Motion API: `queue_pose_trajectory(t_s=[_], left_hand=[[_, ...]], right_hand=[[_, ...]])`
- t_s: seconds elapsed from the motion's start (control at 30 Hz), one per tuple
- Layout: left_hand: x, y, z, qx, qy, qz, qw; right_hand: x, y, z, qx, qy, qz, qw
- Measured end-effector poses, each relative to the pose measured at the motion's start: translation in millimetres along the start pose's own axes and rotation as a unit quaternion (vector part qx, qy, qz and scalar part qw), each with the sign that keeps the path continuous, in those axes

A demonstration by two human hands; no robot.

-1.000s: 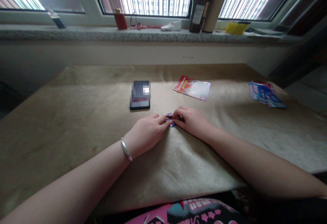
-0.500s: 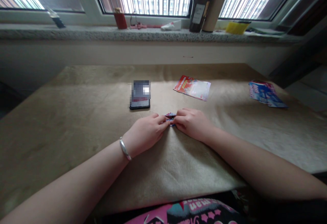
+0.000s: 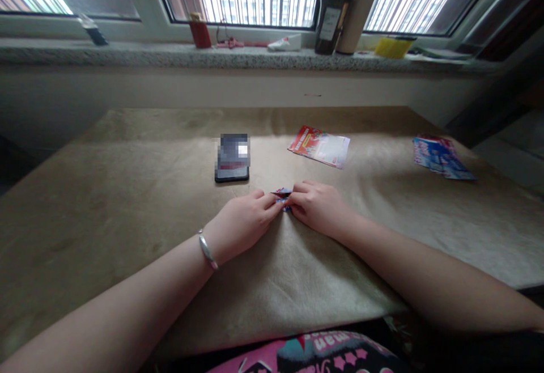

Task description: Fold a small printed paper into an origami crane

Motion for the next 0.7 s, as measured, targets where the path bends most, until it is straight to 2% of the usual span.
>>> queue_pose_trajectory(t_s=[0.2,0.7], left_hand=[[2.2,1.0,-1.0,-0.005,-0.001,-0.006,1.000],[2.0,-0.5,-2.7,-0.003,-0.006,-0.006,1.000]], right_hand=[[1.6,3.9,-0.1,-0.017,0.006,-0.007,1.000],[-3.1,-0.4,1.7,-0.030,0.013,0.023,0.999]])
Point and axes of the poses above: each hand's wrist, its own y-axis away from the middle knuckle, its own x-axis out of the palm, z = x × y, the point moved 1 cm from there along -y, towards the middle knuckle, and after that the axes turned 12 degrees about -y, right-handed, at the moved point
